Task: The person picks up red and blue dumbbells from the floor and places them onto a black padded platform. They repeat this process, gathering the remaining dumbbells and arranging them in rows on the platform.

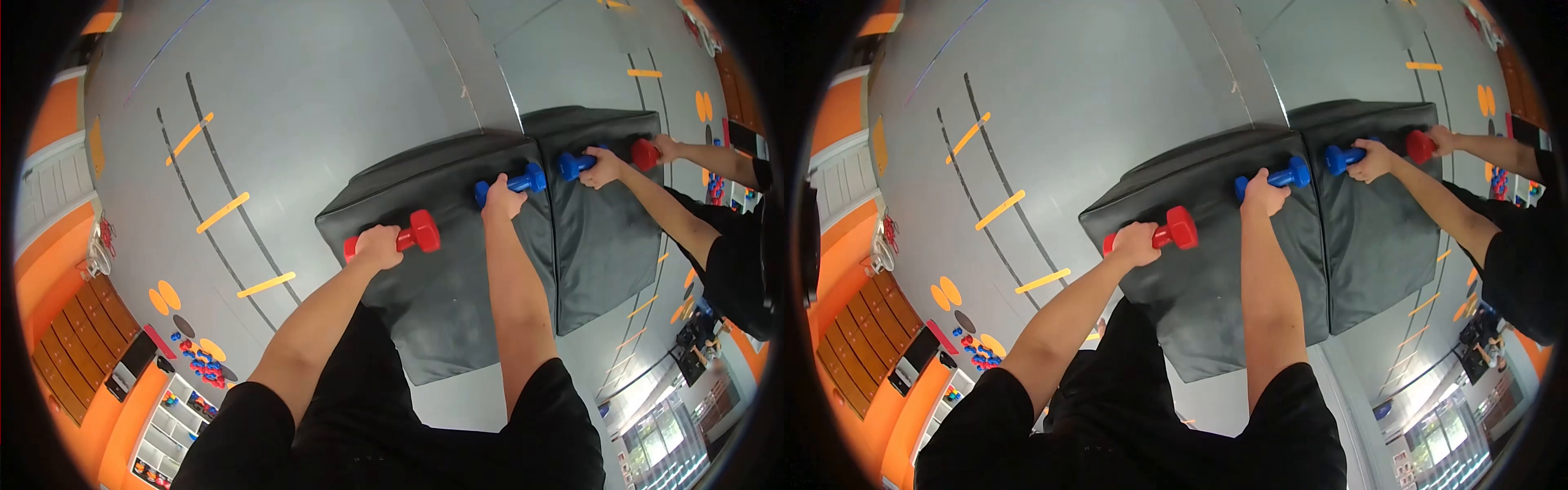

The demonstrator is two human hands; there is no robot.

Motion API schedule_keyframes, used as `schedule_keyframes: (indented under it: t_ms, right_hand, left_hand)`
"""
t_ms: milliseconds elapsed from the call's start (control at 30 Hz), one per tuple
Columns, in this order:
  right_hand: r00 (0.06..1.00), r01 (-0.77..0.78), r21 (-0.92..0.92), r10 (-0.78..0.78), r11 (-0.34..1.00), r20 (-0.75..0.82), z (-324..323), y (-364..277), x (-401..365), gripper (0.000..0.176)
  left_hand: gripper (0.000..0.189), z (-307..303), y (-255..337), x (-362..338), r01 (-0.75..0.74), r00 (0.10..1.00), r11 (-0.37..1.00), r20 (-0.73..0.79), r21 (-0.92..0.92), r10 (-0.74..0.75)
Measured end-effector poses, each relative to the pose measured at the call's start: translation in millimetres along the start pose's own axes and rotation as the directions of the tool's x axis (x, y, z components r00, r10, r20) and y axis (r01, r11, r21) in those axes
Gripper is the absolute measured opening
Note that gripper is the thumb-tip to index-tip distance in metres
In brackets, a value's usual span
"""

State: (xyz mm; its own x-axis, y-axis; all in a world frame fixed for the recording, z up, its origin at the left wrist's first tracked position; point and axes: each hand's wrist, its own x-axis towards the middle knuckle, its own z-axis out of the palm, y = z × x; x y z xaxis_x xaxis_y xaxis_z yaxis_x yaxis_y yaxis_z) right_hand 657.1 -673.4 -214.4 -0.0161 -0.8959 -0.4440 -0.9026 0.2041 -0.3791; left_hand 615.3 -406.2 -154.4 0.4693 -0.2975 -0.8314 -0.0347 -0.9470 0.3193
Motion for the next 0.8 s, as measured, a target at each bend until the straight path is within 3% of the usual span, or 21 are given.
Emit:
schedule_keyframes:
  t_ms: [67, 100, 167, 233, 300, 333, 367, 400, 433, 500, 533, 600, 700, 767, 800]
  right_hand:
    - [0.999, 0.006, -0.006, -0.006, 1.0, -0.035, 3, 0, 2, 0.075]
    - [1.0, 0.021, 0.0, -0.021, 1.0, -0.019, 2, -1, -1, 0.075]
    - [0.995, 0.064, -0.068, -0.069, 0.996, -0.073, -2, -4, -9, 0.077]
    - [0.992, 0.099, -0.079, -0.104, 0.992, -0.069, 4, 5, 6, 0.077]
    - [0.988, 0.153, -0.12, -0.154, 0.981, 0.0, 12, 16, 33, 0.076]
    - [0.972, 0.159, -0.145, -0.129, 0.977, 0.197, -7, 8, 22, 0.072]
    - [0.907, 0.06, 0.167, -0.124, 0.984, 0.403, 4, 24, 50, 0.059]
    - [0.857, -0.066, 0.436, -0.173, 0.897, 0.486, 1, 32, 40, 0.043]
    - [0.815, -0.057, 0.52, -0.261, 0.852, 0.517, -6, 41, 27, 0.038]
    - [0.803, -0.098, 0.47, -0.209, 0.877, 0.558, -25, 63, -36, 0.029]
    - [0.722, -0.076, 0.428, -0.246, 0.901, 0.646, -27, 82, -58, 0.023]
    - [0.639, -0.167, 0.346, -0.166, 0.923, 0.752, -45, 112, -147, 0.014]
    - [0.356, -0.007, 0.122, -0.112, 0.992, 0.928, -46, 179, -263, 0.01]
    - [0.075, 0.256, 0.083, -0.106, 0.963, 0.992, -55, 221, -362, 0.015]
    - [-0.072, 0.316, 0.108, -0.089, 0.943, 0.993, -50, 245, -405, 0.014]
  left_hand:
    - [0.036, -4, -11, -33, -0.078, 0.995, 0.994, -0.066, -0.074, 0.073]
    - [0.036, -8, -18, -54, -0.067, 0.995, 0.995, -0.085, -0.078, 0.06]
    - [0.04, -15, -38, -104, -0.027, 0.996, 0.952, -0.093, -0.306, -0.002]
    - [0.041, -9, -70, -152, 0.0, 0.992, 0.914, -0.115, -0.405, -0.051]
    - [0.041, 14, -119, -195, -0.005, 0.983, 0.864, -0.161, -0.504, -0.088]
    - [0.039, 23, -140, -224, 0.044, 0.977, 0.84, -0.151, -0.541, -0.148]
    - [0.037, 30, -161, -249, 0.085, 0.967, 0.809, -0.148, -0.582, -0.207]
    - [0.037, 43, -183, -274, 0.083, 0.948, 0.788, -0.195, -0.61, -0.251]
    - [0.037, 60, -205, -298, 0.139, 0.923, 0.77, -0.2, -0.623, -0.328]
    - [0.037, 98, -246, -353, 0.196, 0.866, 0.72, -0.227, -0.666, -0.445]
    - [0.037, 116, -267, -380, 0.245, 0.829, 0.653, -0.194, -0.717, -0.524]
    - [0.037, 153, -303, -428, 0.27, 0.75, 0.534, -0.173, -0.801, -0.639]
    - [0.036, 226, -339, -501, 0.243, 0.624, 0.373, -0.151, -0.895, -0.767]
    - [0.032, 273, -358, -541, 0.061, 0.601, 0.236, -0.153, -0.97, -0.785]
    - [0.023, 294, -361, -561, -0.093, 0.591, 0.104, -0.139, -0.99, -0.794]
